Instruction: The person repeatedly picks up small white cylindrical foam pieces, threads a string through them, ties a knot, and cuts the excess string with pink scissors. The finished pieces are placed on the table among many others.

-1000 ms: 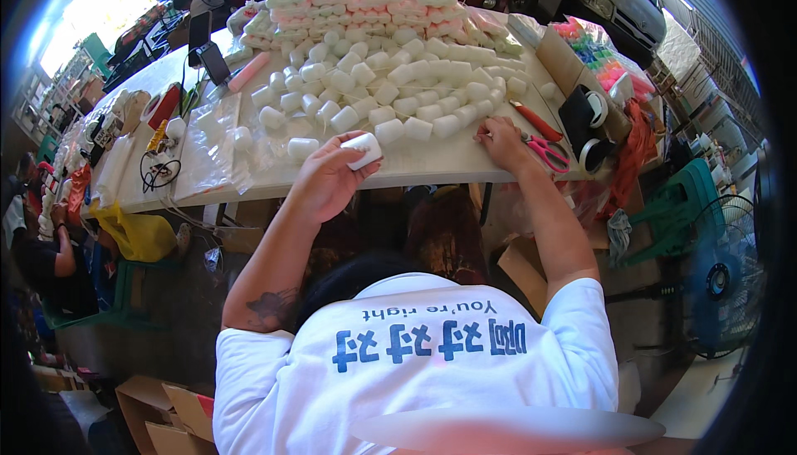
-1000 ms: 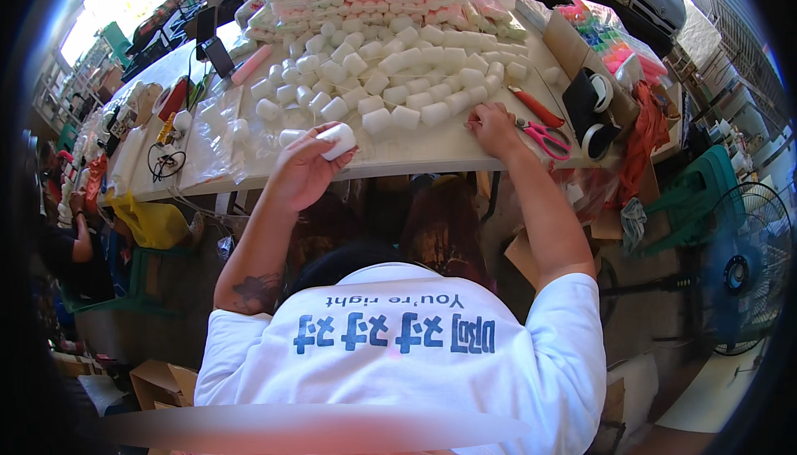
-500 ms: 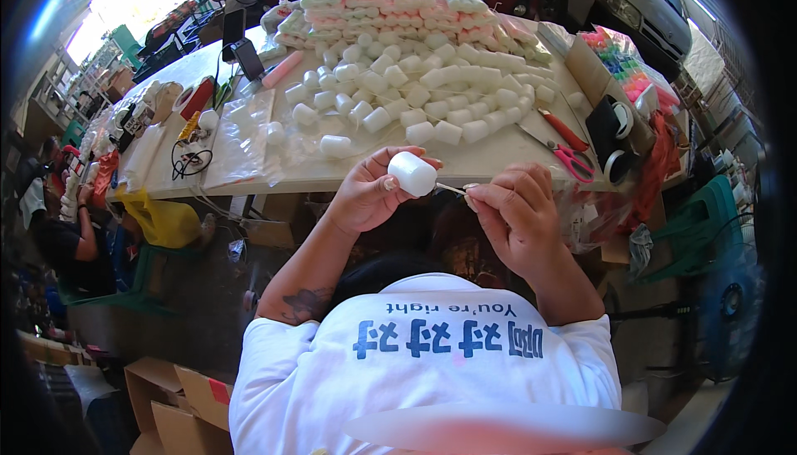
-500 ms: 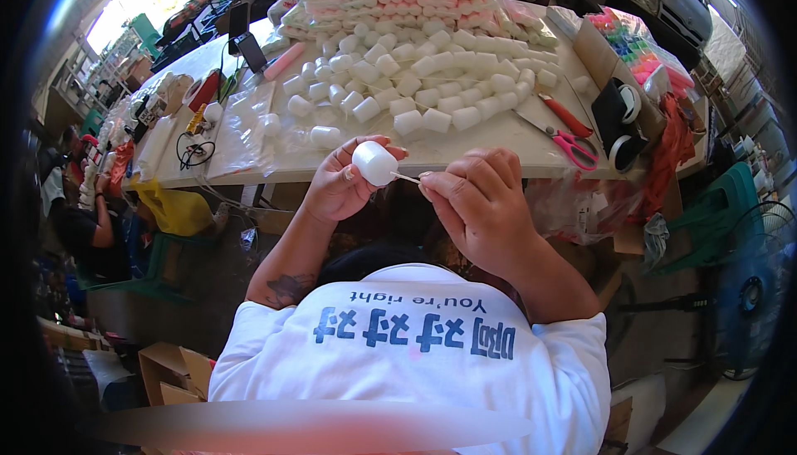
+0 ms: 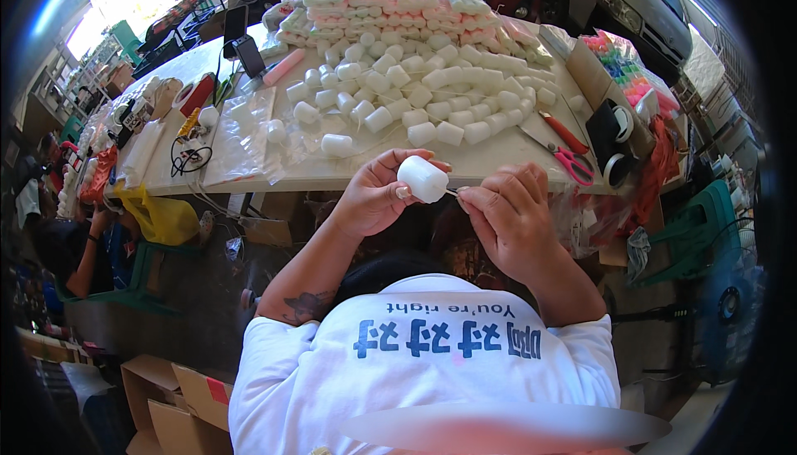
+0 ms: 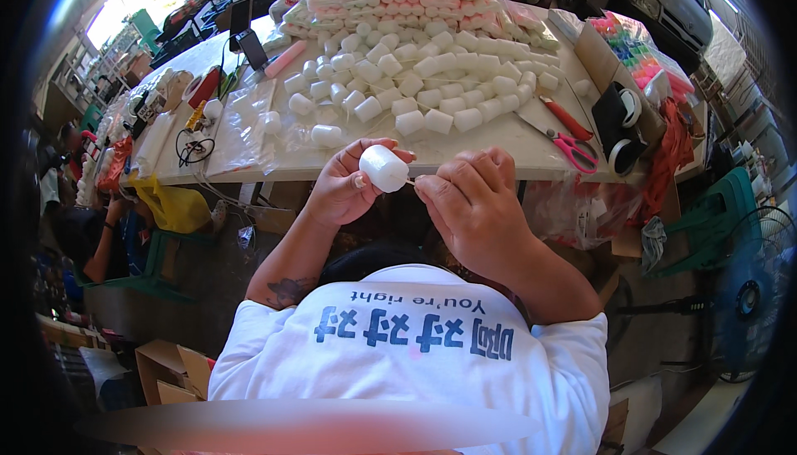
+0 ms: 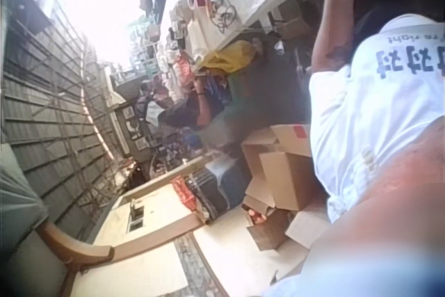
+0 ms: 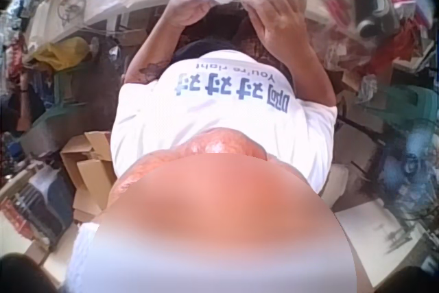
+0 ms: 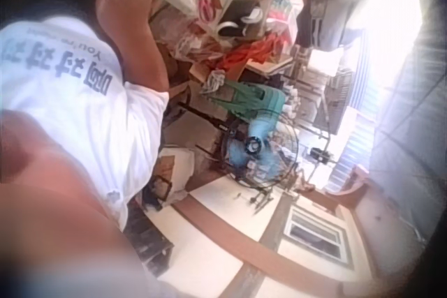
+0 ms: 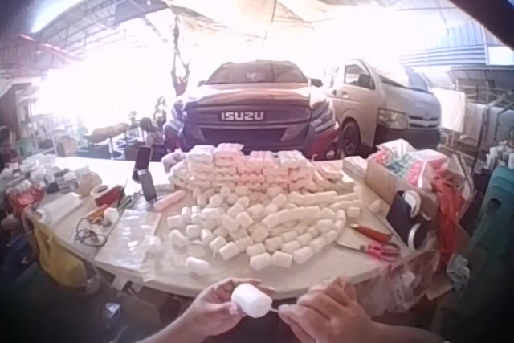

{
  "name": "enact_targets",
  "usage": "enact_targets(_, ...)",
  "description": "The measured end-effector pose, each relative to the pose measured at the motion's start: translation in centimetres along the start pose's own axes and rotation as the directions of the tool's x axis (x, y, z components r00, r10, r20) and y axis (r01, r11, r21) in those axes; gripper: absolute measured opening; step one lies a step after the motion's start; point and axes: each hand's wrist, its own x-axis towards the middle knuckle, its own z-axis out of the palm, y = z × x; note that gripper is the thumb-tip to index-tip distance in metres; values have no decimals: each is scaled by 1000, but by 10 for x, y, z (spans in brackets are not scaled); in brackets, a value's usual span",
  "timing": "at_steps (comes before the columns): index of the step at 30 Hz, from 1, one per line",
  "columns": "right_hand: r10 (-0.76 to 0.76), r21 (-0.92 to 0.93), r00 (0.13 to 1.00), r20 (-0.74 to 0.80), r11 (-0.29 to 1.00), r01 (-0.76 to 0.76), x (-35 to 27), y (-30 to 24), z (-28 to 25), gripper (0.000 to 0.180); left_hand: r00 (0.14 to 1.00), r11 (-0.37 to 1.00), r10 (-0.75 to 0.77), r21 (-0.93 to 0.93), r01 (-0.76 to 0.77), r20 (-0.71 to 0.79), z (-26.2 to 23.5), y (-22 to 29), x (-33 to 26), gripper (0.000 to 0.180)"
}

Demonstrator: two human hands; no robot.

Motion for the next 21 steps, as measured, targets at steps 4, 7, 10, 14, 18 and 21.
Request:
enact_targets(4, -5, -33, 1000, 16, 999, 6, 2, -4, -3, 20, 1000, 999, 12, 41, -12, -12, 2, 3, 2, 55)
enact_targets(7, -12, -38, 1000, 19, 999, 13, 3, -5, -5, 20, 1000, 998, 16, 66, -16, 11, 3, 4, 2, 54)
enact_targets(10, -18, -42, 999, 41, 999, 19, 3, -4, -3, 20, 999, 996, 24, 84, -26, 26, 5, 4, 3, 52)
enact_targets(14, 6, -32, 1000, 18, 999, -6, 2, -1, 5, 22, 1000, 989, 13, 150, -16, 19, 8, 1, 4, 51)
enact_targets(18, 84, 54, 996, -9, 995, -83, -3, 5, 10, 23, 997, 983, 44, 180, -34, -55, 7, 3, 5, 54)
enact_targets(21, 146, 110, 989, -29, 984, -142, -8, 8, 8, 21, 995, 979, 60, 198, -43, -82, 7, 6, 3, 53)
